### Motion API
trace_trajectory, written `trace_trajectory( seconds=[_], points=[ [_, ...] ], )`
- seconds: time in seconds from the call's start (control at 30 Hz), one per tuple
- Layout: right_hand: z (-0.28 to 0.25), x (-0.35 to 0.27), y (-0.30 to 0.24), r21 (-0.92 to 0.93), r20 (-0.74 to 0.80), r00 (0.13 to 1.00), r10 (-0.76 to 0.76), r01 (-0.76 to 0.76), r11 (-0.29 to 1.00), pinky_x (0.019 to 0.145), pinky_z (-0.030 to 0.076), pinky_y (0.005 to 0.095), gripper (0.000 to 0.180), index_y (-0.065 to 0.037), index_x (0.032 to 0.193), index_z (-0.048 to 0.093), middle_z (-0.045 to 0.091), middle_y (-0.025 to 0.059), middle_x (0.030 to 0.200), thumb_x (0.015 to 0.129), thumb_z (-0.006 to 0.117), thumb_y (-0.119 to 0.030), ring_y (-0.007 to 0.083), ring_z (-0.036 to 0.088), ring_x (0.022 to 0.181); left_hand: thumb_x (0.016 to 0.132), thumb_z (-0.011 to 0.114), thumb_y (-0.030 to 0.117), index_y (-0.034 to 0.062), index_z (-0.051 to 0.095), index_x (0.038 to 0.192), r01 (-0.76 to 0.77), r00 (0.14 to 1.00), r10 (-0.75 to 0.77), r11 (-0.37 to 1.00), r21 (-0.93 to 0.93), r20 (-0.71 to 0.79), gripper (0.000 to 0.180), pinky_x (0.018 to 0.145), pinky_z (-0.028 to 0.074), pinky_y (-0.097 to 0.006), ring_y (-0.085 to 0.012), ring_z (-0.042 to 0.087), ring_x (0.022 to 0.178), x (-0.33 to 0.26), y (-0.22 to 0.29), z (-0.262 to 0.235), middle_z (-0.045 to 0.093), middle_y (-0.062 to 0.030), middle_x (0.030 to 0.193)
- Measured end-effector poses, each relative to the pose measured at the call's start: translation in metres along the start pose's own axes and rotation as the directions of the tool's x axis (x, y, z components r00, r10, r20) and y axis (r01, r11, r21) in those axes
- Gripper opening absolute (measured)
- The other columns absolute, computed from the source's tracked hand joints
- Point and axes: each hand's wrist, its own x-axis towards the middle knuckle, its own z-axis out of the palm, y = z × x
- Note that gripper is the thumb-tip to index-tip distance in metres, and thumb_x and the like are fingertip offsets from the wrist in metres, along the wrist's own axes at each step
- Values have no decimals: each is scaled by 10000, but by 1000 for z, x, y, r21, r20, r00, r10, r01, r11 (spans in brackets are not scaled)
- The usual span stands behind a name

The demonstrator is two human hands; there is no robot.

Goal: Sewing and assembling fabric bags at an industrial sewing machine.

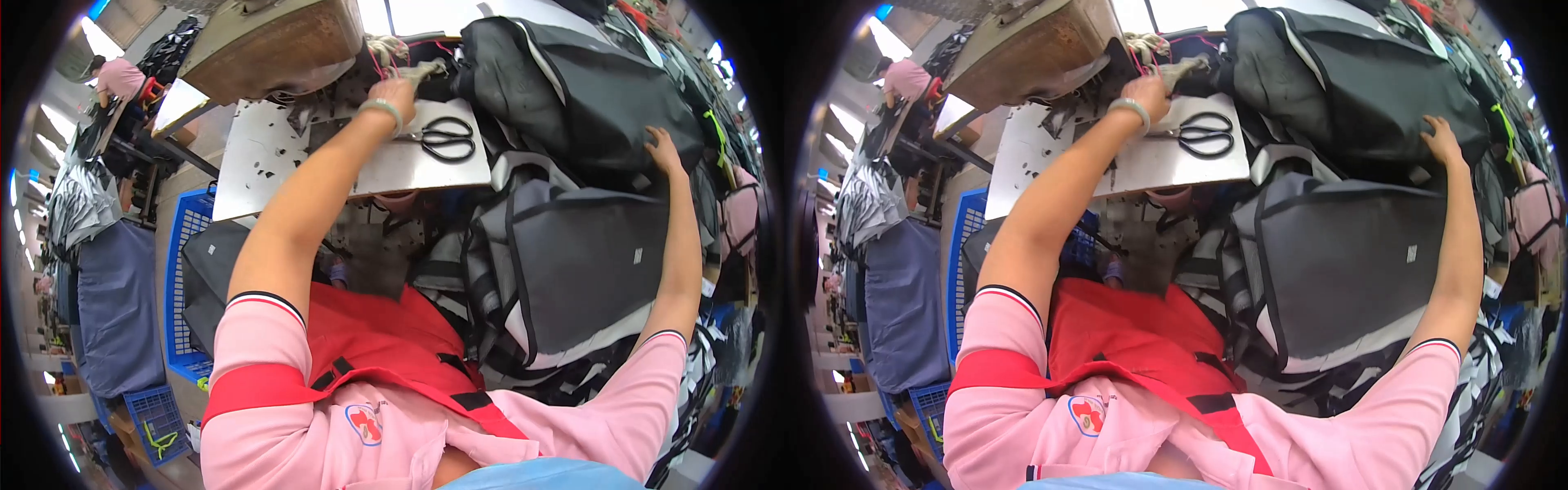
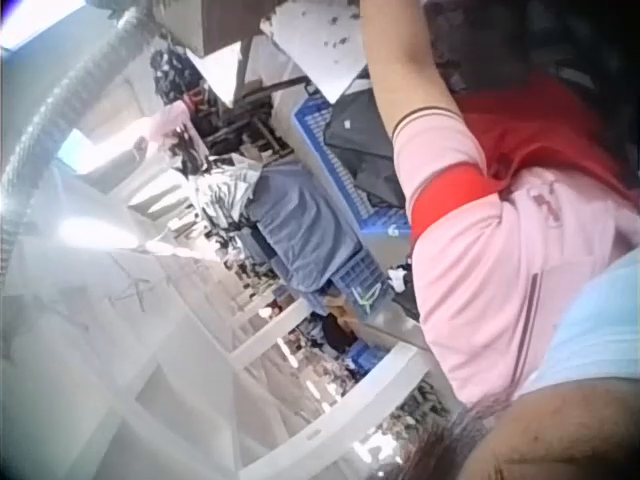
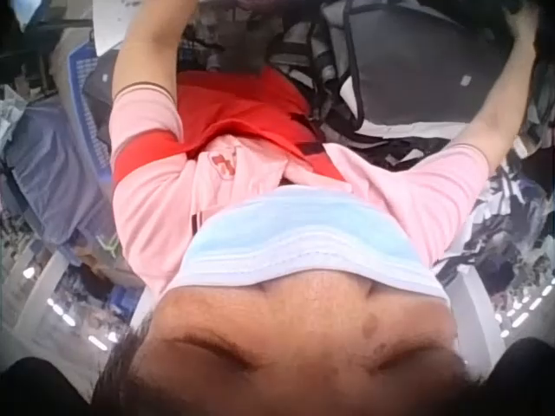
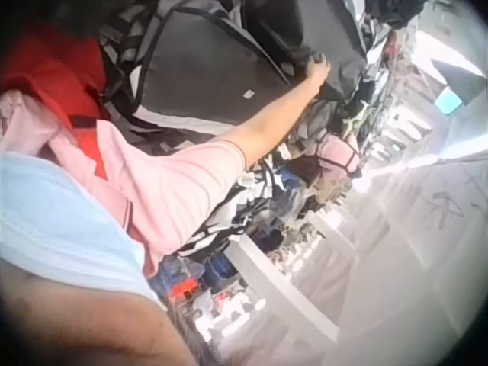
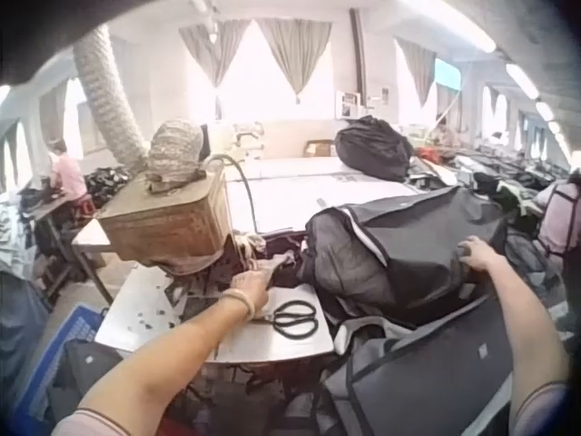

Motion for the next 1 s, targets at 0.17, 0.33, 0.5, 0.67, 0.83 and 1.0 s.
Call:
trace_trajectory(
  seconds=[0.17,0.33,0.5,0.67,0.83,1.0],
  points=[
    [-37,-37,-33,90,-100,986,-136,145,985,1058,388,374,458,-137,1313,551,445,174,1404,870,638,-218,329,454,1284,874,650,466,47,562,1270,105,927,336,188,-976,165,584,537,519,-284,-153,620,603,-6,128,-60,715,-103,906],
    [-64,-74,-95,416,-192,964,-185,250,874,874,482,278,350,-112,1243,610,527,100,1322,894,622,-149,177,598,1007,890,660,304,-20,571,1232,-67,832,553,177,-982,43,479,512,522,-278,-161,654,591,-86,205,-53,702,-131,998],
    [-108,-175,-196,631,-244,960,-137,264,729,906,423,241,283,-75,1224,625,608,30,1210,953,582,-146,96,552,968,874,643,117,24,699,1002,-265,929,280,40,-964,-243,169,654,495,-292,-167,617,681,-200,155,-6,673,-100,835],
    [-123,-291,-273,663,-245,947,-205,319,678,1015,389,281,226,17,1151,631,622,97,1198,959,522,-30,180,566,1136,858,608,115,15,685,979,-121,990,130,611,-782,-51,175,761,518,-372,-320,657,868,-324,15,85,685,-149,928],
    [-109,-378,-339,901,-249,872,-422,369,229,794,476,346,174,28,966,651,646,184,916,831,586,-60,265,607,867,852,604,108,0,685,957,370,929,-217,487,-791,301,170,765,519,-379,-325,659,869,-421,-54,106,685,-164,923],
    [-23,-402,-483,951,199,737,-645,14,310,775,496,309,169,-4,1011,670,675,119,937,871,595,-61,245,646,857,833,612,150,47,701,930,86,992,-120,850,-520,-32,167,765,513,-418,-343,642,861,-405,-96,105,677,-159,903]
  ],
)
